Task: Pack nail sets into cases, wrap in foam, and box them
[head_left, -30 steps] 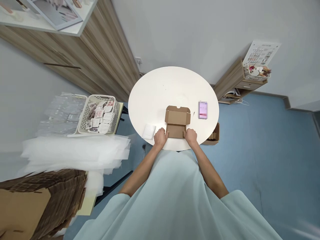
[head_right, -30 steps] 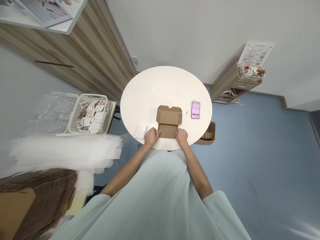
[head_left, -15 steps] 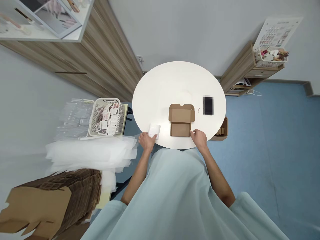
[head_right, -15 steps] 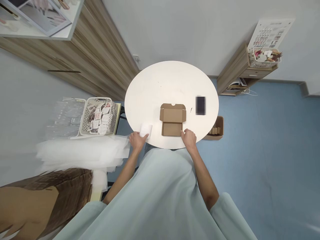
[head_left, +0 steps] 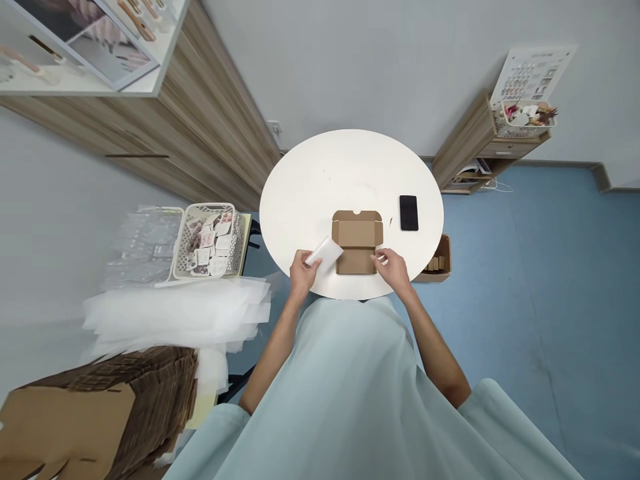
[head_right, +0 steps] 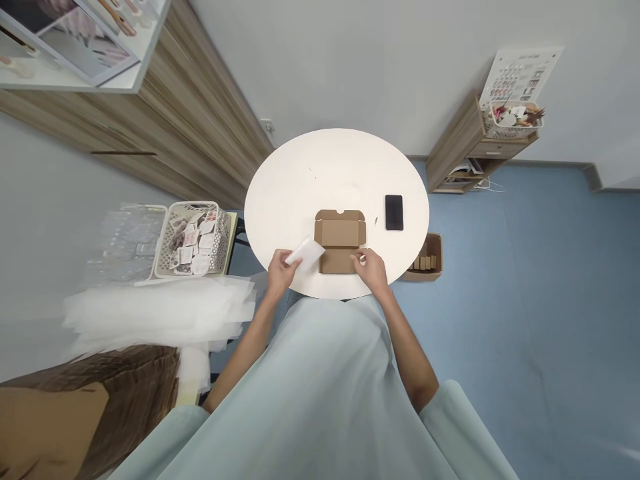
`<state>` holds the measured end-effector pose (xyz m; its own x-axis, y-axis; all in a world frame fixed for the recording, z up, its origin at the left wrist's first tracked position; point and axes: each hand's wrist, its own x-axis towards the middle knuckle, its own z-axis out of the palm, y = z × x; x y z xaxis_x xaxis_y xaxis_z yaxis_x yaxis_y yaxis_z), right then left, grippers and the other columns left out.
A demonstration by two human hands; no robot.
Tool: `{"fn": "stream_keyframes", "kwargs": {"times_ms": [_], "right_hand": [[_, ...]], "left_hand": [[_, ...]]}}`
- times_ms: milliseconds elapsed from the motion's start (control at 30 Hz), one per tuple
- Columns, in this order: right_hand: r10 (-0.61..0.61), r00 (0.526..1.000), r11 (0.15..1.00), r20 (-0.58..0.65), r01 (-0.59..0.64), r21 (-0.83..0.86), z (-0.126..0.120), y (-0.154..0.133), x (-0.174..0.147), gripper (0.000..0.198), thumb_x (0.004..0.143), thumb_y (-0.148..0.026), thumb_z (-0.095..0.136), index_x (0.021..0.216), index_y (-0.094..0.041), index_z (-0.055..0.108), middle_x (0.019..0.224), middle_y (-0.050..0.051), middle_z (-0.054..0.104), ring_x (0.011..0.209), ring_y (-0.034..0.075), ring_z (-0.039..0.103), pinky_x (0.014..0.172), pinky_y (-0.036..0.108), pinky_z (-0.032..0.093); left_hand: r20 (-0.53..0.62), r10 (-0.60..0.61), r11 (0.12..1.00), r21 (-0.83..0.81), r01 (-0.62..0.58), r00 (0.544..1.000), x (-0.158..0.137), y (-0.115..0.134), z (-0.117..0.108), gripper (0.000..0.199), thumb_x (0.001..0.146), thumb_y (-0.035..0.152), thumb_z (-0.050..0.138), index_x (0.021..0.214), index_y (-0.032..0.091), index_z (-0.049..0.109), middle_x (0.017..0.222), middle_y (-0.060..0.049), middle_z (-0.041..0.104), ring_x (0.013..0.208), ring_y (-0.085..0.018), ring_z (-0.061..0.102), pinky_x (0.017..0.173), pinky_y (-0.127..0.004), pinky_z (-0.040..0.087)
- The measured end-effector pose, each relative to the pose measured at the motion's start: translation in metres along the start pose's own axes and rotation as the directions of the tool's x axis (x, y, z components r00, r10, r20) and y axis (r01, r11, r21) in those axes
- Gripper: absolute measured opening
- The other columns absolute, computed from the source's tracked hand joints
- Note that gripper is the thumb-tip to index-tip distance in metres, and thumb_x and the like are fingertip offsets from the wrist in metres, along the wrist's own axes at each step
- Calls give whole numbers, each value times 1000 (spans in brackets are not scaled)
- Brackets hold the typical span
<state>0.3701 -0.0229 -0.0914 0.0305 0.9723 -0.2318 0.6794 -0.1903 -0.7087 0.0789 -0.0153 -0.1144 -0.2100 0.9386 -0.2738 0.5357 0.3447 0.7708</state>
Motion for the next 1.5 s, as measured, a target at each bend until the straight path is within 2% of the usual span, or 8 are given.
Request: {"fn": "stream_keyframes", "kwargs": {"times_ms": [233, 333, 433, 633, 833, 1000, 1233, 1500], "right_hand": [[-234, 969, 917, 83, 192, 350, -1, -10, 10, 70, 96, -44, 68, 162, -32, 47, 164, 10, 50, 141, 29, 56, 105, 43, 57], [-261, 955, 873, 139, 173, 455, 5, -1, 14, 60, 95, -46, 67, 153, -31, 59, 154, 10, 59, 124, 27, 65, 97, 41, 60], [-199, 974, 873, 104, 128, 470, 17, 10, 18, 47, 93, -49, 68, 133, -24, 74, 125, 9, 74, 97, 23, 68, 86, 37, 60], [25, 1000, 955, 3, -25, 295, 41, 25, 29, 46, 92, -43, 67, 128, -18, 78, 74, 0, 69, 67, 19, 61, 74, 33, 57], [81, 996, 997, 23, -81, 13, 54, 23, 37, 37, 95, -25, 68, 130, -18, 78, 106, 10, 82, 97, 26, 76, 96, 36, 56], [18, 993, 979, 114, 6, -205, 56, 16, 39, 36, 103, -18, 59, 135, -18, 74, 138, 13, 74, 127, 27, 70, 109, 34, 50], [34, 977, 919, 210, 52, -392, 58, 6, 43, 29, 105, -14, 54, 127, -16, 73, 126, 14, 75, 114, 25, 71, 95, 29, 49], [77, 964, 880, 256, 55, -473, 59, -4, 47, 26, 106, -14, 49, 118, -12, 72, 125, 19, 72, 101, 26, 71, 85, 32, 50]], "left_hand": [[296, 206, 966, -217, -145, 933, 1, 44, 21, 28, 92, 36, 70, 116, 22, 66, 126, -7, 75, 113, -24, 71, 94, -34, 57], [369, 287, 940, -287, -185, 884, 4, 44, 28, 33, 90, 43, 73, 115, 23, 69, 122, -6, 76, 109, -24, 72, 92, -35, 57], [405, 252, 946, -295, -135, 879, 8, 43, 37, 36, 88, 44, 76, 116, 22, 69, 117, -7, 78, 101, -24, 73, 84, -33, 58], [269, 3, 996, -85, 20, 963, 18, 44, 68, 42, 88, 32, 81, 124, 23, 62, 110, -7, 81, 98, -24, 77, 86, -34, 57], [248, -2, 981, 191, -47, 969, 19, 36, 90, 26, 97, 29, 70, 121, 20, 67, 114, -11, 81, 108, -27, 76, 91, -35, 54], [313, 17, 903, 404, -149, 950, 20, 30, 96, 35, 96, 22, 66, 130, 16, 66, 115, -13, 80, 110, -31, 75, 92, -36, 53], [363, 67, 802, 535, -266, 929, 16, 36, 97, 32, 100, 19, 57, 131, 13, 63, 119, -18, 77, 108, -31, 74, 91, -37, 54], [359, 11, 722, 643, -256, 933, 14, 60, 93, 27, 99, 11, 52, 122, 11, 66, 133, -22, 67, 106, -31, 74, 86, -37, 55]]}}
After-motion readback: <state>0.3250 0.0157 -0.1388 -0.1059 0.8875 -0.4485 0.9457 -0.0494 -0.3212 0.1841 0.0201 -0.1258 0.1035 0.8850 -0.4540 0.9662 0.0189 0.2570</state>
